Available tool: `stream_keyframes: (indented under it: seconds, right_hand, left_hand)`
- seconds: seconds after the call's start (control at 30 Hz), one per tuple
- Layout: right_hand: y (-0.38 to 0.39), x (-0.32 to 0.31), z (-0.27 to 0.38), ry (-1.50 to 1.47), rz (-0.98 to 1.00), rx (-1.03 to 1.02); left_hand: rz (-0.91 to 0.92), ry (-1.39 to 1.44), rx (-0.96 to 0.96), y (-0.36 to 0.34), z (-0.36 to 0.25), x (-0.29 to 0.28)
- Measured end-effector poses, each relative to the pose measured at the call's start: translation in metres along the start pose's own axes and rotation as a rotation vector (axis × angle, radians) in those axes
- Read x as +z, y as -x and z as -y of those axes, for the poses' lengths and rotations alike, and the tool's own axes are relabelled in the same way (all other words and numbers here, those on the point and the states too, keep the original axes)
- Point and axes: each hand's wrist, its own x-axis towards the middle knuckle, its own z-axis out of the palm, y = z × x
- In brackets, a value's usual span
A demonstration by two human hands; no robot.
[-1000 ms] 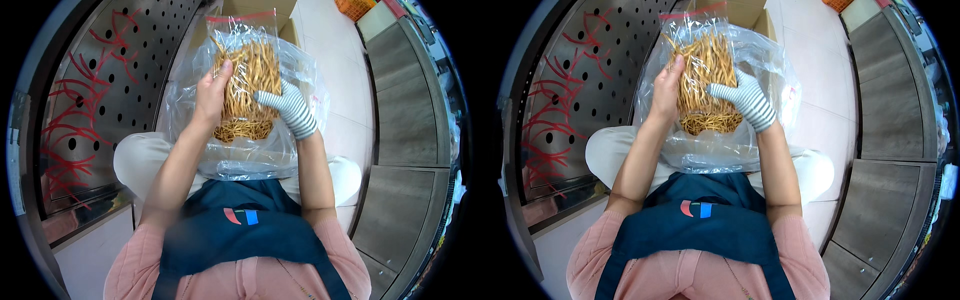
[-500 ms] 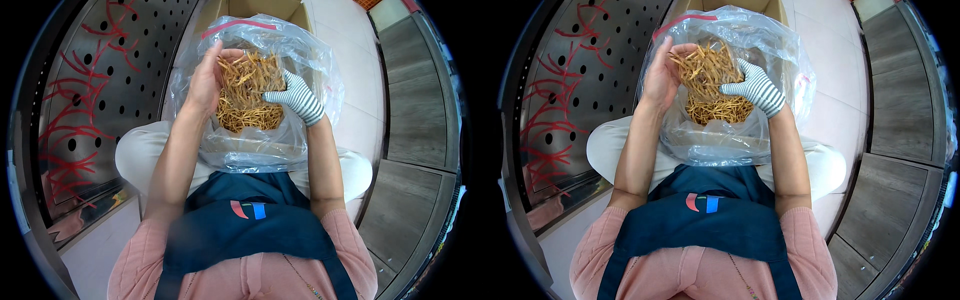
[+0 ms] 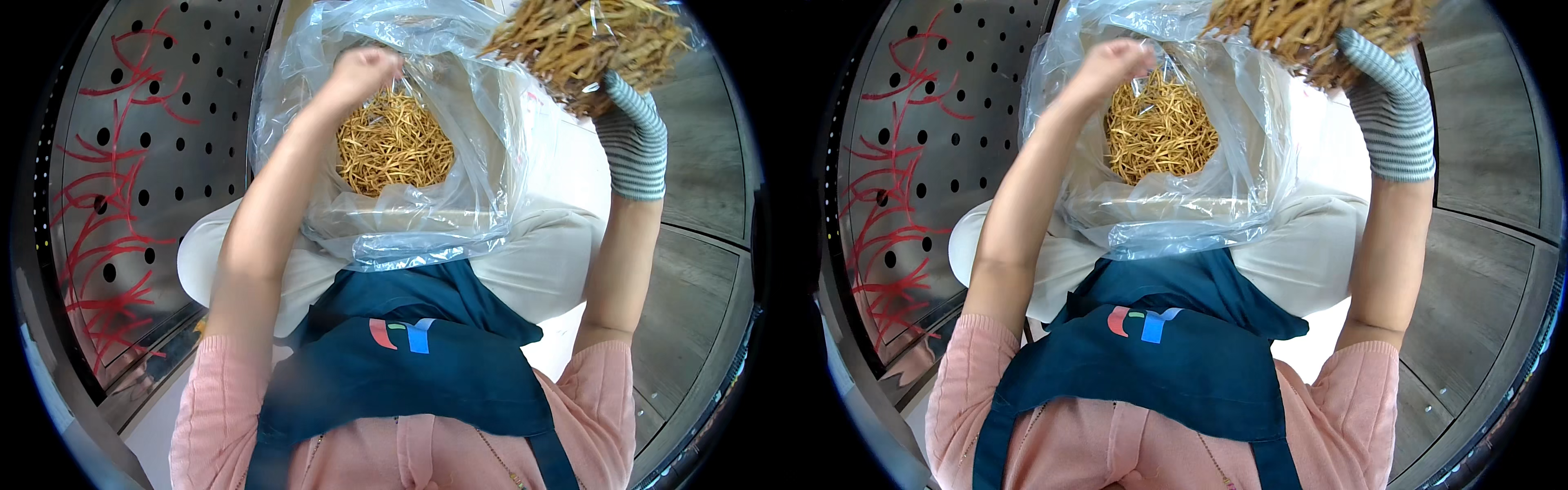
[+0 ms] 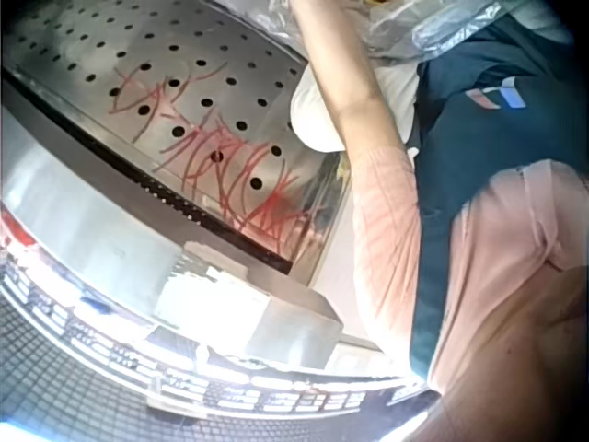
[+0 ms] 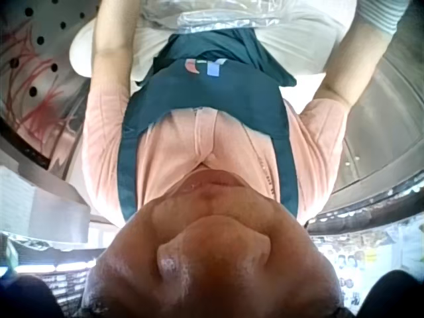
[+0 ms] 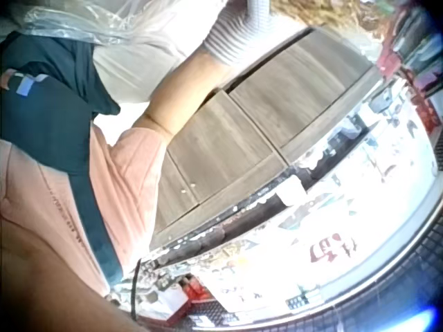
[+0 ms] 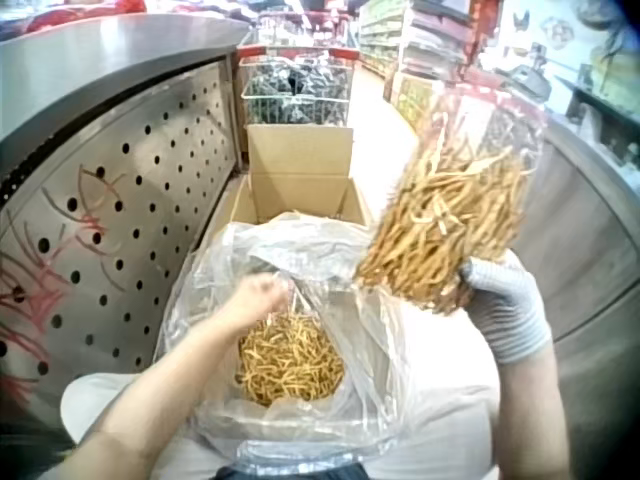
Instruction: The person fills a plastic bag with dried root-like food items from a larger bulk bag, secures the bag with a wire tie, and sets it aside.
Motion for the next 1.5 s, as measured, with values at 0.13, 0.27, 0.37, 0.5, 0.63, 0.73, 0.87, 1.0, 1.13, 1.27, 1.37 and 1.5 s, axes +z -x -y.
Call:
stream_keyframes:
  seconds: [0.13,0.27,0.37,0.5,0.63,0.73,0.87,1.0,1.13,1.27,1.37,1.5]
  right_hand:
    - [0.004,-0.006,-0.016,-0.197,-0.185,0.053]
    - [0.008,-0.013,-0.013,-0.198,-0.284,0.036]
    - [0.011,-0.020,-0.008,-0.227,-0.310,0.064]
    - [0.011,-0.018,-0.004,-0.223,-0.279,0.112]
    - [0.008,-0.011,-0.007,-0.160,-0.346,0.113]
    - [0.005,-0.011,-0.011,-0.174,-0.363,0.130]
    - [0.003,-0.014,-0.014,-0.142,-0.341,0.141]
    - [-0.001,-0.008,-0.012,-0.089,-0.230,0.188]
    - [-0.001,0.000,-0.023,-0.124,-0.140,0.090]
    - [-0.007,0.006,-0.044,-0.151,0.079,0.228]
    - [-0.018,0.022,-0.075,-0.026,0.168,0.279]
    - [-0.030,0.047,-0.126,0.345,0.285,0.535]
  left_hand:
    - [0.049,-0.878,-0.190,-0.014,0.095,0.021]
    - [0.087,-1.142,0.075,-0.010,0.118,0.051]
    - [0.183,-1.288,0.148,-0.041,0.121,0.070]
    - [0.279,-1.624,0.286,-0.078,0.137,0.089]
    - [0.450,-1.739,0.293,-0.105,0.166,0.098]
    - [0.414,-1.660,0.142,-0.105,0.176,0.100]
    - [0.535,-1.682,0.043,-0.092,0.150,0.100]
    - [0.423,-1.544,0.036,-0.074,0.160,0.090]
    - [0.367,-1.247,0.079,-0.058,0.129,0.064]
    - [0.291,-1.071,0.005,-0.036,0.081,0.036]
    - [0.184,-0.842,0.005,-0.031,0.075,0.007]
    - [0.082,-0.618,-0.006,-0.003,0.038,-0.031]
